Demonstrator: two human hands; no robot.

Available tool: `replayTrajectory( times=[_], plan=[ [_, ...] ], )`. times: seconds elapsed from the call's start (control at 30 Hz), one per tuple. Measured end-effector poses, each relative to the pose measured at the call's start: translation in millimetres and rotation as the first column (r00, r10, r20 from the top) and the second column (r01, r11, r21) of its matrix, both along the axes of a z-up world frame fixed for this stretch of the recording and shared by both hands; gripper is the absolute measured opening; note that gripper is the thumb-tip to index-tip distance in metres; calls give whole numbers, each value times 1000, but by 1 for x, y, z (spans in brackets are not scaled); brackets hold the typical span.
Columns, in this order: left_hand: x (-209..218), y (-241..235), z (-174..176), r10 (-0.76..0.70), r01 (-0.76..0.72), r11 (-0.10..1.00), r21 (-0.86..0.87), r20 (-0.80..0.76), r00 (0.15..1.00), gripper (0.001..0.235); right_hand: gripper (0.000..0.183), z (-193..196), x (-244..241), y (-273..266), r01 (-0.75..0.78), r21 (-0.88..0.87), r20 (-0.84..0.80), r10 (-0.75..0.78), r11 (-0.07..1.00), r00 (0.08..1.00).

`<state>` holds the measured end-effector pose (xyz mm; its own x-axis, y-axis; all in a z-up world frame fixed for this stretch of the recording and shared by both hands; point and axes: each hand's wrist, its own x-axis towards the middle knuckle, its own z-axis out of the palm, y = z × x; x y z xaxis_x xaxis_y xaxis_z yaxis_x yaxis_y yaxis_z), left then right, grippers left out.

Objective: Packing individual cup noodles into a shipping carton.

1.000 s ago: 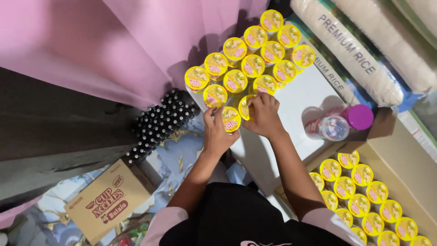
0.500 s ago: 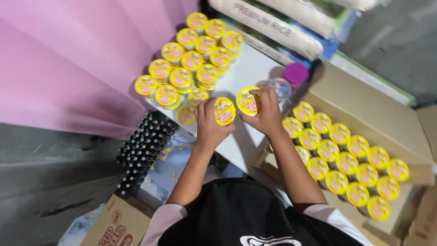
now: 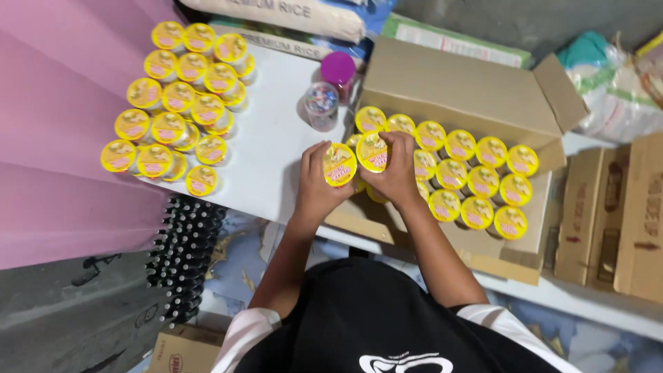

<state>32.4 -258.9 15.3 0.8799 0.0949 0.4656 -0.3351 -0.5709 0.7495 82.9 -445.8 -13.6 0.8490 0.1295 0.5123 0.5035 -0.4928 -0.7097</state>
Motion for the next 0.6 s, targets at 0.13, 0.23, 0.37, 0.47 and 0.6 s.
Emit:
replayTrajectory(
  times=[0.13, 0.23, 0.37, 0.47, 0.6],
  plan=[
    [10, -15, -11, -43, 42, 999, 23, 32, 999, 85, 77, 3, -8, -21, 80, -66, 44, -77, 995, 996],
    [13, -14, -21, -157, 157, 987, -16, 11, 988, 82, 77, 0, -22, -27, 152, -88, 14, -152, 984, 988],
    [23, -11, -10, -241, 239, 970, -39, -52, 969, 83, 76, 3, -24, -26, 195, -78, 18, -194, 978, 981],
    [30, -10, -7, -265, 263, 963, -50, -48, 963, 82, 75, 6, -28, -23, 207, -63, 13, -207, 976, 978],
    [31, -8, -6, -300, 300, 953, -35, 7, 954, 81, 78, 11, -31, -18, 281, -72, 76, -276, 957, 958]
  ],
)
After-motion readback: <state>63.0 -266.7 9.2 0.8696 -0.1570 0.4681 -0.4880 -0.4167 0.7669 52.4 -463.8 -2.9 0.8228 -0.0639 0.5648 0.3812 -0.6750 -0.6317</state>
